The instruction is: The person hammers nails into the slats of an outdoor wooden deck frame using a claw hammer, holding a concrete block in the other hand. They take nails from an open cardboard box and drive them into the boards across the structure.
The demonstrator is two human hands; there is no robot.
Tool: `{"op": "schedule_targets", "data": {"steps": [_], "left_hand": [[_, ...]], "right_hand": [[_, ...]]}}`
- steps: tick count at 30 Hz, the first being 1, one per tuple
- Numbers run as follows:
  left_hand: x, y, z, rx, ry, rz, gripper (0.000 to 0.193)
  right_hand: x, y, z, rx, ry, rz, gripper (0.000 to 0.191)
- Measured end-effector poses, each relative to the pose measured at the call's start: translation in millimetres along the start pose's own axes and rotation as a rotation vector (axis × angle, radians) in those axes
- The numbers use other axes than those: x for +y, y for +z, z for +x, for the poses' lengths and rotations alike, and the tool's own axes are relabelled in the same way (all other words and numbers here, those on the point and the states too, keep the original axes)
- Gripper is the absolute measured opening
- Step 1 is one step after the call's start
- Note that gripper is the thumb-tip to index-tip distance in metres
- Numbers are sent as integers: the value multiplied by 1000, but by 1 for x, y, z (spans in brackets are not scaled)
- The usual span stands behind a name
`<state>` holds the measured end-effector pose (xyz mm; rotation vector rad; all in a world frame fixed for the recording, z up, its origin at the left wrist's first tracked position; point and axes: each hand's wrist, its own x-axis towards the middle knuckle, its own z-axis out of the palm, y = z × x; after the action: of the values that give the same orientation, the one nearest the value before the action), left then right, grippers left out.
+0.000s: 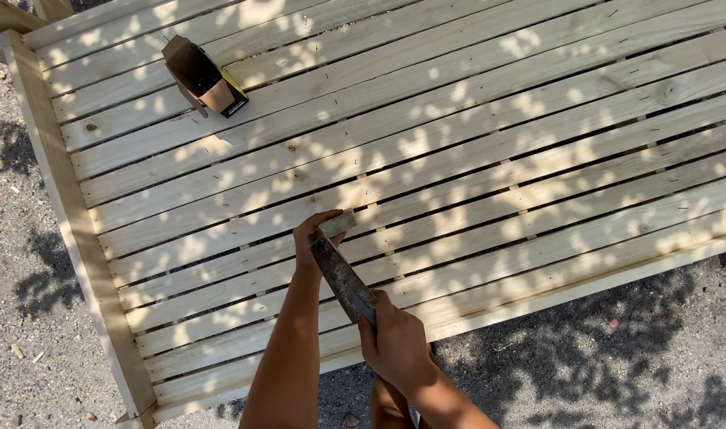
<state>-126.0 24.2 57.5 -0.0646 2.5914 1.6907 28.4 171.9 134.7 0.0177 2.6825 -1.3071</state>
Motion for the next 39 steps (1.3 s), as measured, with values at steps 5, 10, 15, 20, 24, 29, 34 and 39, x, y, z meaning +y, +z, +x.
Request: {"op": "schedule_targets", "data": {"steps": [5, 10, 15, 20, 24, 29, 34, 39], "left_hand": [[-2, 0, 0, -35, -124, -88, 43], [-13, 0, -2, -28, 44, -26, 47], [-24, 5, -4, -11, -123, -69, 39], [-28, 4, -2, -11, -80, 83, 38], [-33, 4, -3, -41, -37, 85, 40], [-44, 7, -5, -57, 5, 113, 39], [-53, 11, -8, -48, 76, 167, 38], [-56, 15, -9, -32, 109, 144, 37]], "right_hand": [[8, 6, 4, -55, 103, -54, 23], [9, 6, 3, -22, 21, -40, 22], [14, 9, 7, -87, 192, -144, 24], [55, 15, 9, -88, 206, -88, 26], [107, 19, -10, 64, 388, -124, 34], [142, 16, 11, 22, 490, -138, 27], [93, -7, 2, 97, 402, 74, 25], [45, -16, 6, 357, -410, -31, 23]]}}
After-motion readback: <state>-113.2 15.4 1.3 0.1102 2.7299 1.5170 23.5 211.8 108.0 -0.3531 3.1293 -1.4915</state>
